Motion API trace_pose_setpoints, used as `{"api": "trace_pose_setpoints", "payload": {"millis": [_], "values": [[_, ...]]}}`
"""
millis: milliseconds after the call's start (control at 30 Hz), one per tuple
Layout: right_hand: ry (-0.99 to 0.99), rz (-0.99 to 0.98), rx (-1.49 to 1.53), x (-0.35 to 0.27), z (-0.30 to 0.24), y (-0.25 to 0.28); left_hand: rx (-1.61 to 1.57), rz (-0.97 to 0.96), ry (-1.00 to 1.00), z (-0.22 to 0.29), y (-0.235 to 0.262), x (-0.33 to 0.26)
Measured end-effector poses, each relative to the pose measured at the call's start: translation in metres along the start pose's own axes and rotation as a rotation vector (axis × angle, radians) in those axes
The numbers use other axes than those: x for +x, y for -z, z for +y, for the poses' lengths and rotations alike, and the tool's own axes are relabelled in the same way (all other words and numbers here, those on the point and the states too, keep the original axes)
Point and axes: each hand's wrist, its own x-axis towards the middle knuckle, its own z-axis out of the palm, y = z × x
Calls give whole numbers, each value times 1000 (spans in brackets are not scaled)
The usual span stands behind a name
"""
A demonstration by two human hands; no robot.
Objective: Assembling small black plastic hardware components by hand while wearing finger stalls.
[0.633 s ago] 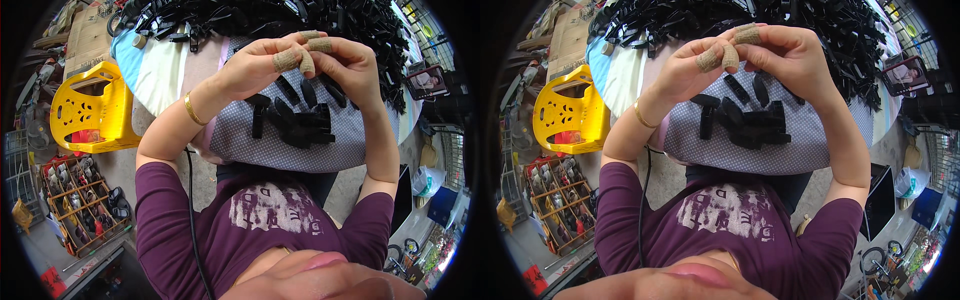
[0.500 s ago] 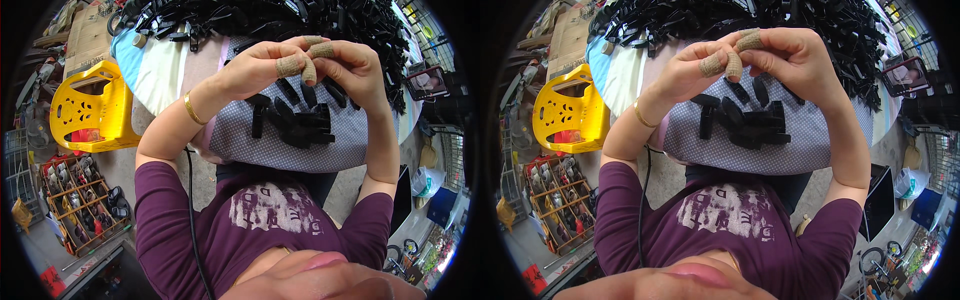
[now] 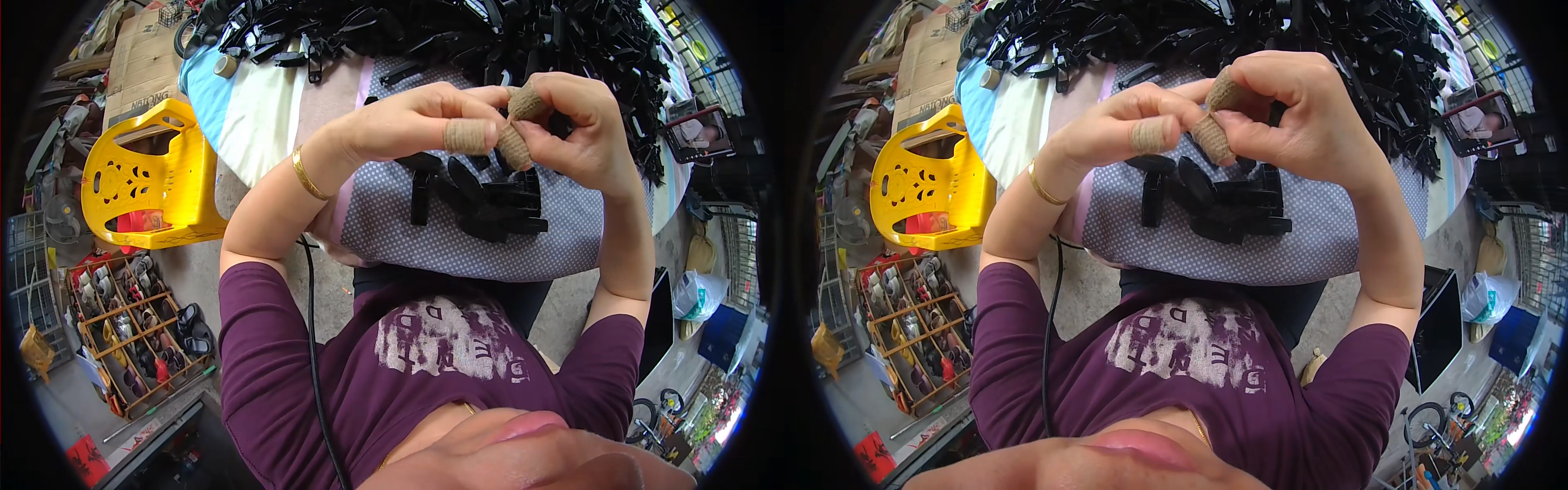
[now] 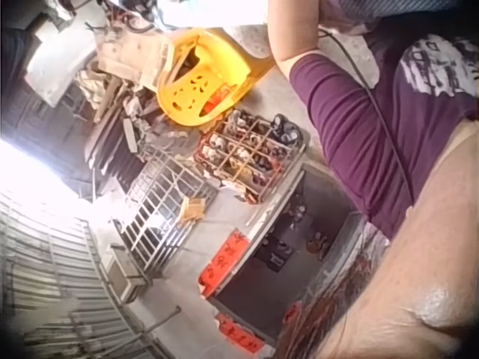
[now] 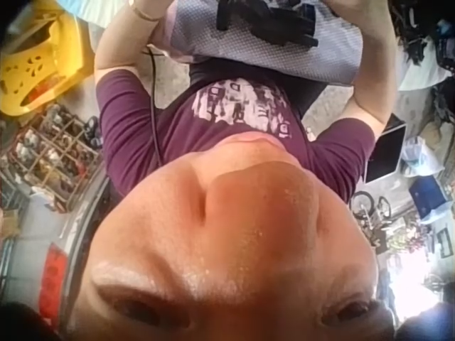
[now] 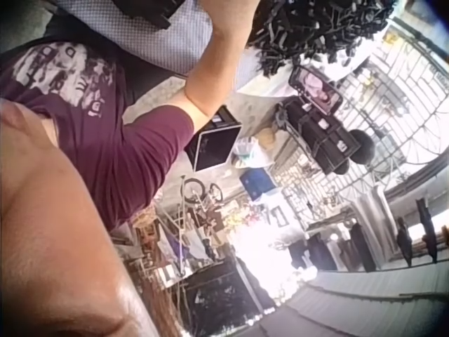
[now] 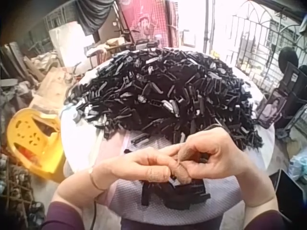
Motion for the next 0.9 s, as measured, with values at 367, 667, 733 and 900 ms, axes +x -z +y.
{"api": "trace_pose_setpoints", "payload": {"millis": [367, 667, 733, 900], "values": [[-95, -184, 168, 18, 23, -20, 28, -323, -200, 6, -27, 11], [166, 457, -340, 13, 21, -24, 226, 430, -78, -18, -11, 7], [72, 467, -334, 15, 17, -36, 675, 344, -245, -21, -6, 9], [171, 528, -507, 14, 21, -38, 937, 412, -165, -22, -18, 8]]}}
